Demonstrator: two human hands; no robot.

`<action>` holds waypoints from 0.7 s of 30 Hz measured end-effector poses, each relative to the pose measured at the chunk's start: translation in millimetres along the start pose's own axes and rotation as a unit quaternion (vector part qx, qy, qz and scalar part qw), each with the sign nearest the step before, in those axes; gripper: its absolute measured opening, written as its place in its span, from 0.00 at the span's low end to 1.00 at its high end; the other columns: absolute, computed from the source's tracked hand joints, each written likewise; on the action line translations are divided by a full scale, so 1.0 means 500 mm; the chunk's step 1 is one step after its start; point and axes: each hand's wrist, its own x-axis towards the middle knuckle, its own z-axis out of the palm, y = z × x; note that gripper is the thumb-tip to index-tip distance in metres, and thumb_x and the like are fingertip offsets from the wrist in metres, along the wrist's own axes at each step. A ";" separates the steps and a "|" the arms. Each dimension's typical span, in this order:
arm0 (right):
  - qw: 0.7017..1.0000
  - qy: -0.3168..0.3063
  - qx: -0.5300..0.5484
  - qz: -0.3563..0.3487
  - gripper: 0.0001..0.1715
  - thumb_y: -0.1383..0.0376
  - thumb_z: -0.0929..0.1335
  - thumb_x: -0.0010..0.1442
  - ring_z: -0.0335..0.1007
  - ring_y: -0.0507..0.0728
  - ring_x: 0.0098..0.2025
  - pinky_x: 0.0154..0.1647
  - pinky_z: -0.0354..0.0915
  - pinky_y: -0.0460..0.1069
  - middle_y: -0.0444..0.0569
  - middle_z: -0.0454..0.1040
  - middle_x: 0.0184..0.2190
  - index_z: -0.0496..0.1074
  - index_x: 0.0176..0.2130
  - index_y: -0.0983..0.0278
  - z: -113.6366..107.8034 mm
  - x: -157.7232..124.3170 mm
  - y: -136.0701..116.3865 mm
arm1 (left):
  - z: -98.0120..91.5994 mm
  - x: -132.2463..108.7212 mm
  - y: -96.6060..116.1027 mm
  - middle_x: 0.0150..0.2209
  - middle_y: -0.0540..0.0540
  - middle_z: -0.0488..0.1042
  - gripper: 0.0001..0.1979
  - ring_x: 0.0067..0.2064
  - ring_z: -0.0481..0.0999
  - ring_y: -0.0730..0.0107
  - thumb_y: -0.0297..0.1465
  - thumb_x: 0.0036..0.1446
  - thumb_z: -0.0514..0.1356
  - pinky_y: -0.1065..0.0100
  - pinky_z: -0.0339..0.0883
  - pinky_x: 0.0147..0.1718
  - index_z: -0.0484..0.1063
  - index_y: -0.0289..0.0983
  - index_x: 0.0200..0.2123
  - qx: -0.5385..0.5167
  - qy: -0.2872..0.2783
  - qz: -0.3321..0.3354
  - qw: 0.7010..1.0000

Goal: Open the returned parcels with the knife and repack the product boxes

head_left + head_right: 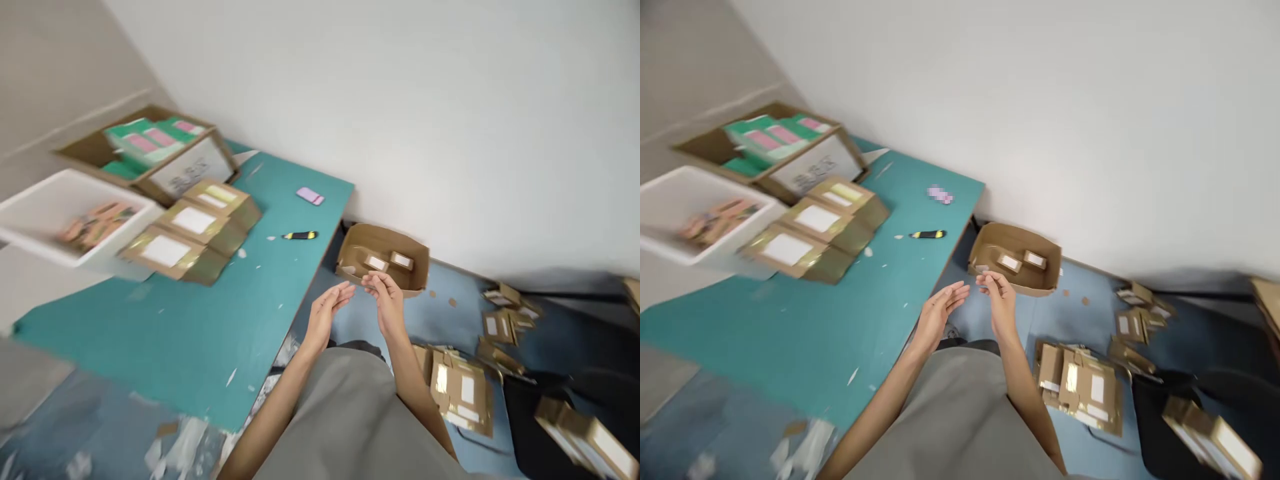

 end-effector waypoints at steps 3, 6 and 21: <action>0.995 -0.089 -0.041 0.022 0.21 0.45 0.78 0.64 0.85 0.64 0.49 0.52 0.77 0.58 0.53 0.88 0.46 0.85 0.46 0.57 0.125 0.023 0.023 | -0.124 0.010 0.041 0.61 0.30 0.86 0.31 0.63 0.86 0.42 0.50 0.62 0.72 0.42 0.72 0.70 0.84 0.36 0.60 -0.049 0.095 0.032 0.994; 0.985 -0.149 -0.077 0.034 0.22 0.44 0.78 0.63 0.85 0.63 0.49 0.52 0.78 0.58 0.53 0.88 0.46 0.85 0.46 0.57 0.207 0.043 0.033 | -0.210 0.006 0.065 0.62 0.32 0.85 0.28 0.63 0.86 0.45 0.45 0.62 0.71 0.45 0.72 0.70 0.84 0.36 0.60 -0.091 0.157 0.058 0.982; 0.882 -0.381 -0.274 0.040 0.31 0.39 0.74 0.65 0.83 0.67 0.59 0.60 0.78 0.61 0.60 0.86 0.58 0.82 0.53 0.59 0.525 0.273 0.198 | -0.426 0.032 0.139 0.64 0.31 0.84 0.27 0.63 0.87 0.49 0.47 0.67 0.69 0.46 0.73 0.70 0.81 0.37 0.61 -0.162 0.424 0.099 0.886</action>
